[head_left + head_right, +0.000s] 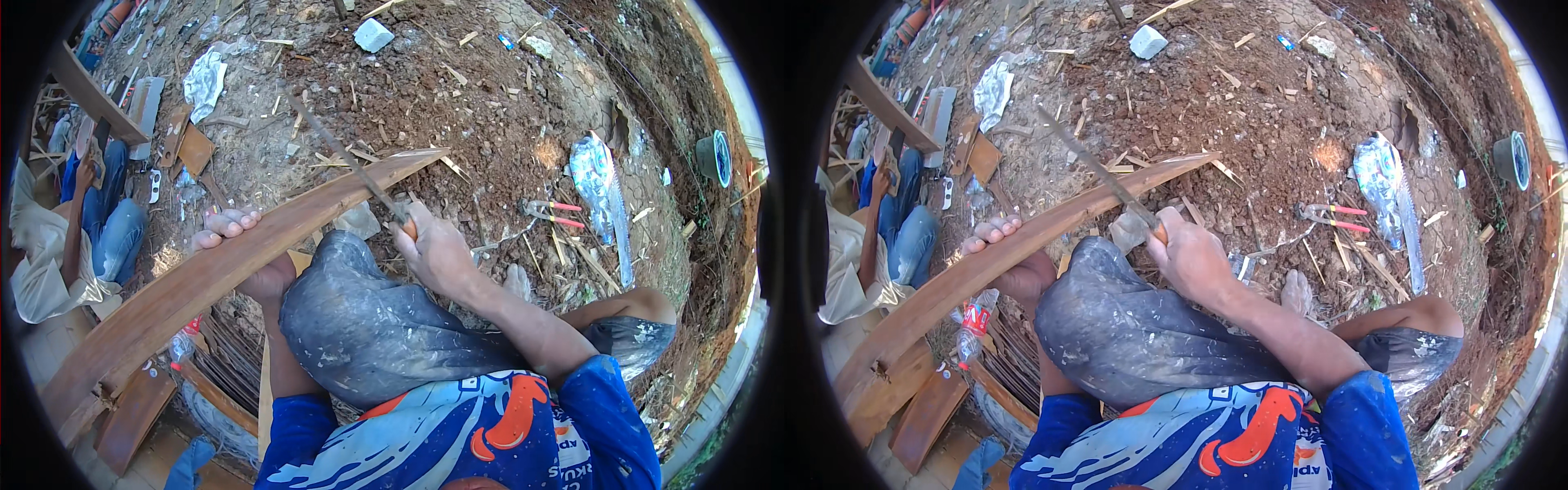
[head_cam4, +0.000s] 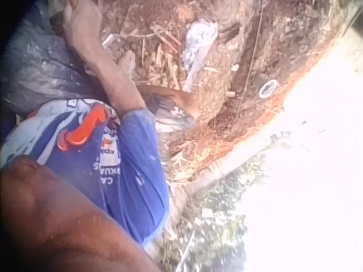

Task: The person files and cuts the edges of wooden planks using a hand file. The person then picks up a wooden plank and a handsaw, stands up, and walks along a path while carrying the wooden plank.

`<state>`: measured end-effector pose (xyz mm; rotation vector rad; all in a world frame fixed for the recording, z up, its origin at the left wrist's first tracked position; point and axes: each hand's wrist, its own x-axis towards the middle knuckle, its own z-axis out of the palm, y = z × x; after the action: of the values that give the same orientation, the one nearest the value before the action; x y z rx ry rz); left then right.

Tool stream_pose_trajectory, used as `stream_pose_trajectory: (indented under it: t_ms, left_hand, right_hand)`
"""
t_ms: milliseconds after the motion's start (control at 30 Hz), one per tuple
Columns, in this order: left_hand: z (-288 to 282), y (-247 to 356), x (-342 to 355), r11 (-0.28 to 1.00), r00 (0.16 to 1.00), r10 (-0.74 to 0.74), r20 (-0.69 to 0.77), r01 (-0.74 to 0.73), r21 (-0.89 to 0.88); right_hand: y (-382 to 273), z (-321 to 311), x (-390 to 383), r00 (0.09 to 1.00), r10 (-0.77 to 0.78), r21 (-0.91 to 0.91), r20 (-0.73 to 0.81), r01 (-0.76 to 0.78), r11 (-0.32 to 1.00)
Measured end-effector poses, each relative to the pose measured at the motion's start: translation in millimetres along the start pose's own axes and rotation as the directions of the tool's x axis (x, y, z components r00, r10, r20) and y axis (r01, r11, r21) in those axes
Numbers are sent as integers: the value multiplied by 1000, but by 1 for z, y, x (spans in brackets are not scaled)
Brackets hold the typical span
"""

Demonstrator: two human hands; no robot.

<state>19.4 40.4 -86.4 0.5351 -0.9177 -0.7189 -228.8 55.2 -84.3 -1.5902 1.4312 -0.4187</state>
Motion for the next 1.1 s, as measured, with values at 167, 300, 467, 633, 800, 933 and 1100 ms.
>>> stream_pose_trajectory:
  t_ms: [167, 300, 467, 633, 800, 933, 1100]
  left_hand:
    - [2, -2, -3, 996, 998, 57, 19, -58, 61]
    - [-1, -2, -7, 999, 999, 42, -4, -42, -14]
    - [-4, 1, -12, 999, 999, 41, -10, -41, 7]
    - [4, 3, -14, 999, 997, 37, -70, -37, 6]
    - [-9, 6, -17, 999, 997, 50, -55, -50, 1]
    - [-12, -4, -21, 999, 997, 29, -74, -31, -40]
    - [-10, 2, -18, 997, 999, 16, -44, -20, -81]
  right_hand:
    - [42, -1, 25, 992, 108, -21, -67, -109, 994]
    - [28, 10, 16, 995, -50, -80, -82, 43, 996]
    - [34, 5, 23, 994, 88, -21, -58, -90, 996]
    - [72, 1, 38, 975, 170, 7, -142, -171, 985]
    - [48, 22, 20, 989, -18, -53, -147, 11, 999]
    - [102, 4, 43, 967, 185, 20, -172, -185, 983]
    - [108, 6, 53, 954, 189, -32, -230, -202, 979]
